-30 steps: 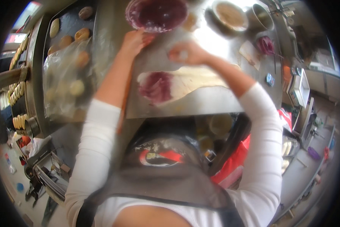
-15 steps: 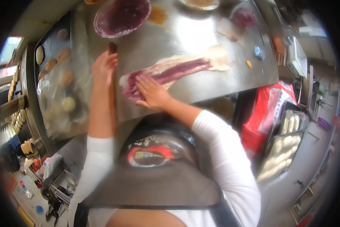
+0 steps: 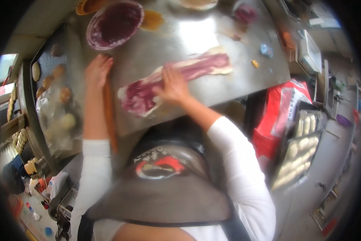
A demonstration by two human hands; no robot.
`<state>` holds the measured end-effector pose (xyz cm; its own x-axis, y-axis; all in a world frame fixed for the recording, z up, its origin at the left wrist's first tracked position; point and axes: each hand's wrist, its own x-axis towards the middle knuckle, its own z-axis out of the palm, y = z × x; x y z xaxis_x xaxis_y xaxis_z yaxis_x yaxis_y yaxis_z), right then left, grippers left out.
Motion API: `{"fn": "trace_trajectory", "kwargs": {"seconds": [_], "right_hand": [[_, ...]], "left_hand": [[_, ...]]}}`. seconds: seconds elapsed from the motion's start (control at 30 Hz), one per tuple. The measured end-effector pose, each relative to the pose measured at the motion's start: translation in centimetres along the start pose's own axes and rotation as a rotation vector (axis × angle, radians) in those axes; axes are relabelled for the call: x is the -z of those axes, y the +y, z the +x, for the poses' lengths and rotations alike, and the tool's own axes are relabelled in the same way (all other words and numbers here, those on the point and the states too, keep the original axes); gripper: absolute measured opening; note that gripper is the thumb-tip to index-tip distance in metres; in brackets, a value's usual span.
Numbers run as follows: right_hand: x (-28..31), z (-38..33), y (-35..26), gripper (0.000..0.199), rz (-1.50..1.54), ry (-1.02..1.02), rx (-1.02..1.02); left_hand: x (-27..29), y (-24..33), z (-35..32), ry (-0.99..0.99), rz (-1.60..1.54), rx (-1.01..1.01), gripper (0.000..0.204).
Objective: The person prepares purple-filled dough sticks by rolling out dough balls, spreading purple paste, adding shredded filling, and rolling them into logs. The finished items are placed on a tray. A customer is briefly visible in the background.
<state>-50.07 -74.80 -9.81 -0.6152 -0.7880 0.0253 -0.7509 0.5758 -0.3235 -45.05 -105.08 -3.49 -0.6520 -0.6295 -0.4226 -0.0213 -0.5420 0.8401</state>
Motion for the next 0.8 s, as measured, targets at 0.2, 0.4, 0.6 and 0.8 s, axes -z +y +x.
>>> {"fn": "trace_trajectory", "kwargs": {"seconds": [0.2, 0.4, 0.6, 0.8], "right_hand": [[9.2, 10.4, -3.3, 0.056, 0.289, 0.081, 0.225], [10.2, 25.4, -5.8, 0.080, 0.237, -0.536, 0.114], [10.3, 23.2, -4.0, 0.076, 0.527, -0.589, 0.131], [9.4, 5.3, 1.5, 0.057, 0.360, -0.431, 0.585]], "left_hand": [[-2.3, 1.0, 1.2, 0.032, -0.029, -0.049, 0.023], [-4.1, 1.8, 1.2, 0.074, -0.052, -0.010, 0.019], [-4.0, 1.6, 1.7, 0.060, -0.099, -0.062, 0.026], [-2.6, 1.6, 0.5, 0.060, -0.145, -0.012, 0.028]]}}
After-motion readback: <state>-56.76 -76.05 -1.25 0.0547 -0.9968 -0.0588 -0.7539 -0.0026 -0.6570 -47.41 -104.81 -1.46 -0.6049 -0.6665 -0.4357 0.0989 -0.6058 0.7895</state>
